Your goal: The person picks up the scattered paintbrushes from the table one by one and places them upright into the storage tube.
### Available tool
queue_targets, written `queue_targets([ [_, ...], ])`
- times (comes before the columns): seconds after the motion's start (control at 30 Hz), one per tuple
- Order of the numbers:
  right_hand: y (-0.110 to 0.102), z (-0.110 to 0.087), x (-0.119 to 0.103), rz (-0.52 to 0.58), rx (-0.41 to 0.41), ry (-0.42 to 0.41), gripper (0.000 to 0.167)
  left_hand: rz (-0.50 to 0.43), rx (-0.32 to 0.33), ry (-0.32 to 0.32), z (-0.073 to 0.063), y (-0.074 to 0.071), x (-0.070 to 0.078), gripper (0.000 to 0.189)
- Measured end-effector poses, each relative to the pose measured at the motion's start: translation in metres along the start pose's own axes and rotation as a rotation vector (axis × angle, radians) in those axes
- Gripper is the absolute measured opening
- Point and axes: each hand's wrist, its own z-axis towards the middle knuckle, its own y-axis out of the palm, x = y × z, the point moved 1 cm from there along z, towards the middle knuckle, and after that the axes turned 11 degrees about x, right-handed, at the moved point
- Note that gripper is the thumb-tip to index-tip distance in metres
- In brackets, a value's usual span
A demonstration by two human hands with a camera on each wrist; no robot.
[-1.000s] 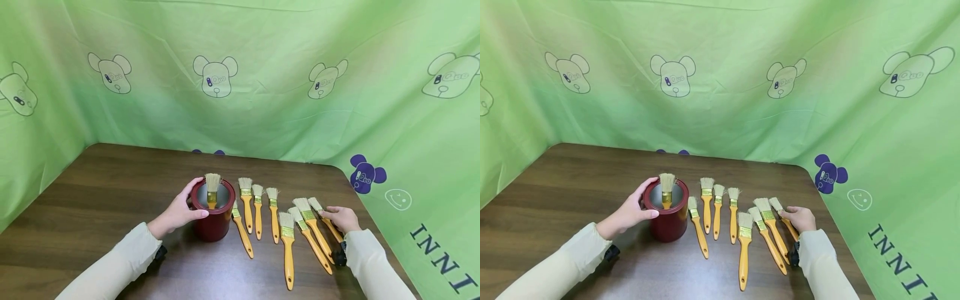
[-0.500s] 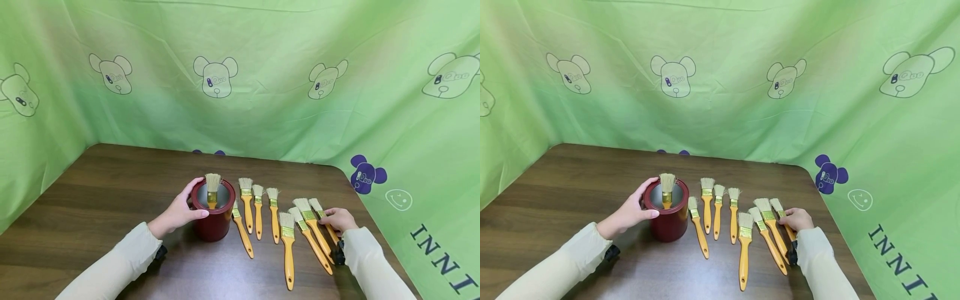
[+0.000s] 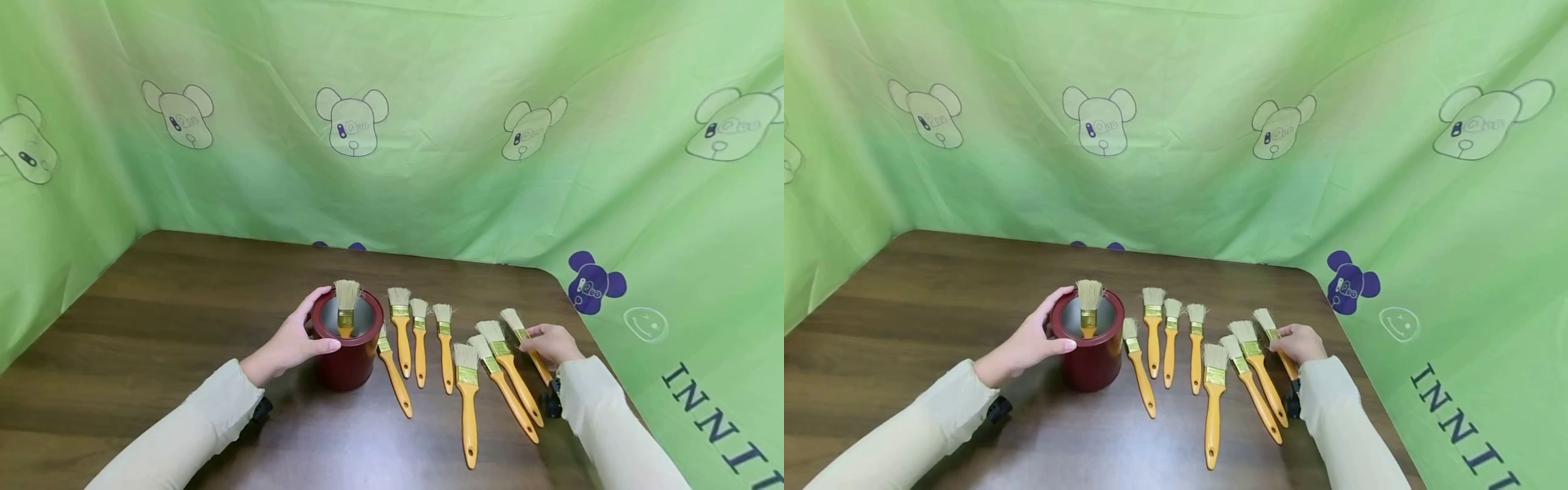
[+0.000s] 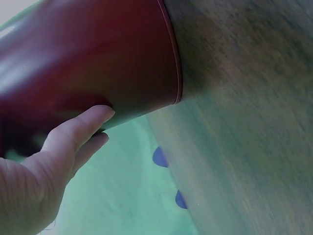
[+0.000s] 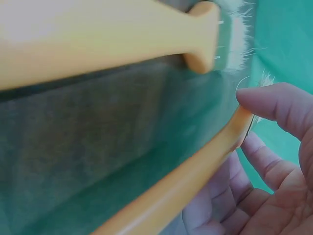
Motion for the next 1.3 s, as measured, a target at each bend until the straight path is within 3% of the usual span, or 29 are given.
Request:
queue_targets([
  [0.33,-0.008,-0.008,-0.031,0.062,0.026,-0.02,0.05,0.005,0.002,-0.015,0.001,0.001,0.001,0.091],
  [0.57,-0.008,-0.013,-0.053,0.189,0.043,-0.105,0.05,-0.02,-0.001,-0.04,0.0,0.003,0.002,0.09],
  [0.7,-0.001,-0.019,-0.07,0.31,0.025,-0.133,0.053,-0.022,-0.007,-0.053,0.0,0.002,0.002,0.09],
  [0.87,0.01,-0.033,-0.096,0.541,-0.095,-0.169,0.056,-0.039,-0.01,-0.048,0.0,0.001,0.002,0.091],
  [1.03,0.018,-0.044,-0.119,0.743,-0.145,-0.226,0.036,-0.038,-0.007,-0.045,0.0,0.001,0.002,0.091],
  [1.3,0.027,-0.05,-0.148,0.868,-0.191,-0.269,0.028,-0.036,-0.015,-0.062,0.0,0.0,0.003,0.089],
])
